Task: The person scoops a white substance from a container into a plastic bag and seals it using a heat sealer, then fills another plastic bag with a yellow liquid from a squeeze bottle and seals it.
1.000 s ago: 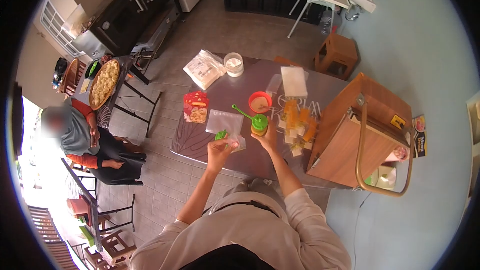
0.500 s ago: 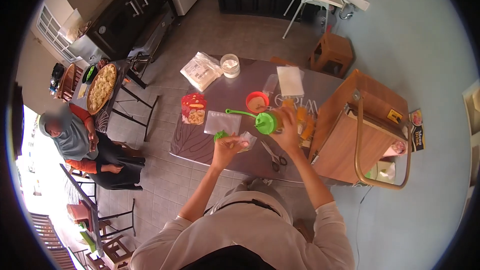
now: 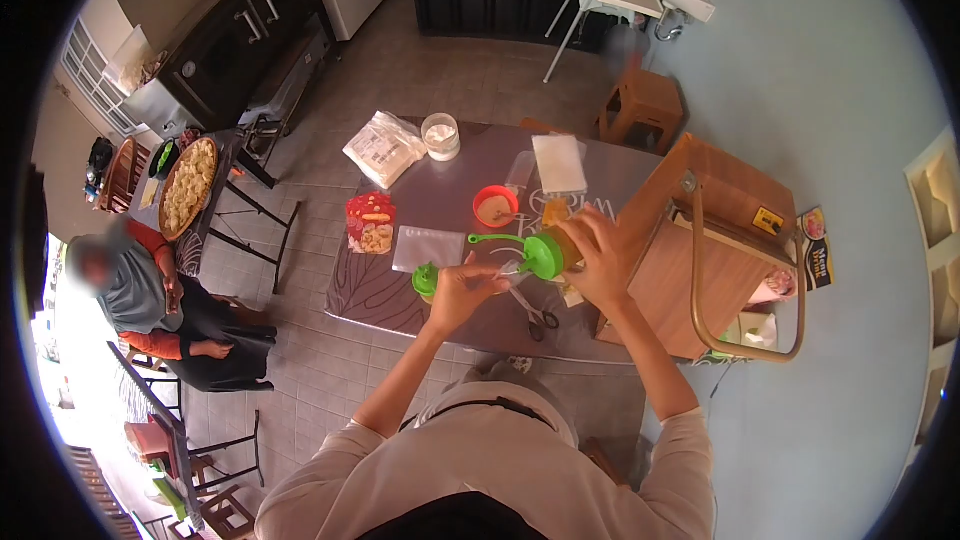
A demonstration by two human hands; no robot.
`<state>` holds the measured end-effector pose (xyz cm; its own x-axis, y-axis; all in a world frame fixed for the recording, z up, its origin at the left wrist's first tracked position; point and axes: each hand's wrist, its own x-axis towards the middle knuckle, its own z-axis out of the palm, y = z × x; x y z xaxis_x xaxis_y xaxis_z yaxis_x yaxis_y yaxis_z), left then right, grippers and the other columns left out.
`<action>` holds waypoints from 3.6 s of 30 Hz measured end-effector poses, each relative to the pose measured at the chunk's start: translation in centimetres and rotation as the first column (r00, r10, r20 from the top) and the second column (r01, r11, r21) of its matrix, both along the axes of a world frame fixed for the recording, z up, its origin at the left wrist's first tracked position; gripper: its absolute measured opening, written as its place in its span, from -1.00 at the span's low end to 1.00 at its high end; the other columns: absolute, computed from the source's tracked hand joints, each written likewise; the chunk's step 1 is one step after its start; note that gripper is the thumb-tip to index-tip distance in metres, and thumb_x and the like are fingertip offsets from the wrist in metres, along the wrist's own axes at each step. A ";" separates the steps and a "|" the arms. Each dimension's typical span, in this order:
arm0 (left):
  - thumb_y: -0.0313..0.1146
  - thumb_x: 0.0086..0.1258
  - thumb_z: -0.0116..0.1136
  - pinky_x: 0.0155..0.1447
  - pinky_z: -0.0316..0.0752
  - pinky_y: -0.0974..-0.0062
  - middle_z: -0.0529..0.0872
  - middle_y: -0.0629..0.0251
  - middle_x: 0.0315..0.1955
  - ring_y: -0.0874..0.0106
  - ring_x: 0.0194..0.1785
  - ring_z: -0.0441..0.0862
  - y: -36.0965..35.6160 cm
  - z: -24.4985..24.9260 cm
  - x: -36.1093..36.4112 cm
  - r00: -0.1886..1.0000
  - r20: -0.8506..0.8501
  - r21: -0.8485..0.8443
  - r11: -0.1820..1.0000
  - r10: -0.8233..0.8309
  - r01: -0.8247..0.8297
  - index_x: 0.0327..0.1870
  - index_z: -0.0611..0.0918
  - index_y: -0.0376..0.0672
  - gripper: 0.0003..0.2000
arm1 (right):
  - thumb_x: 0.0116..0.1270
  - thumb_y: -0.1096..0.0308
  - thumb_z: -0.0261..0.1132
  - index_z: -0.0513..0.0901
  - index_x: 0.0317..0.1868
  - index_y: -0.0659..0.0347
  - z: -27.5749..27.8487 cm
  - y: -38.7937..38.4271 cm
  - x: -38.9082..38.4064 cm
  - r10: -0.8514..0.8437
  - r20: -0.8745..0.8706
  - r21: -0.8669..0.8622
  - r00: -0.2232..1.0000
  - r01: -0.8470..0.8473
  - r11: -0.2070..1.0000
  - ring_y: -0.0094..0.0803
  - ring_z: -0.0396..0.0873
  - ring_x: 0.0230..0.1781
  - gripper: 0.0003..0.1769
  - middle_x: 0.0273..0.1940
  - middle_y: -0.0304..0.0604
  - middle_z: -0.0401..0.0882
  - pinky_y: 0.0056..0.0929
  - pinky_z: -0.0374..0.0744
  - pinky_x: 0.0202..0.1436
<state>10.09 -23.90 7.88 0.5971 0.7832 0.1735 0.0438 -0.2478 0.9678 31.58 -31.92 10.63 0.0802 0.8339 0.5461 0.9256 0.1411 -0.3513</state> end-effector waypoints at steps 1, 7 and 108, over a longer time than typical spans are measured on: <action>-0.42 0.11 0.31 0.41 0.03 0.19 0.71 0.26 -0.53 0.60 -0.45 0.57 0.0 0.1 0.0 1.000 -0.004 0.013 1.000 -0.002 0.002 -0.34 0.70 -0.26 -0.86 | -0.37 0.49 0.50 0.53 0.03 0.08 0.0 -0.1 0.2 -0.010 0.032 0.004 0.999 0.010 1.000 -0.13 0.26 0.26 -0.24 0.03 -0.14 0.37 -0.14 0.31 0.26; -0.41 0.15 0.29 0.30 0.26 0.34 0.72 0.24 -0.47 0.61 -0.41 0.56 0.0 0.3 0.3 0.996 -0.022 0.058 0.995 -0.084 0.085 -0.32 0.70 -0.29 -0.85 | -0.34 0.48 0.44 0.52 0.01 0.01 1.5 0.1 1.0 -0.014 0.249 0.044 0.968 0.003 0.999 -0.17 0.21 0.28 -0.28 0.09 -0.22 0.37 0.08 0.20 0.25; -0.30 0.42 0.00 -0.09 0.39 0.66 0.65 0.42 -0.30 0.67 -0.22 0.50 4.5 3.7 2.3 0.870 0.492 -0.255 0.951 -0.027 0.174 -0.12 0.62 -0.31 -0.74 | -0.04 0.27 0.48 0.48 0.02 0.31 -13.2 4.5 -6.6 -0.049 -0.632 0.156 0.773 0.189 0.970 -0.25 0.41 0.06 -0.40 -0.02 -0.03 0.46 -0.39 0.35 0.14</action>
<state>12.40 -19.39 11.55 0.5758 0.7821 0.2382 -0.4508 0.0607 0.8906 24.99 -27.43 -2.55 0.5503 0.6735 0.4936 0.5297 0.1754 -0.8298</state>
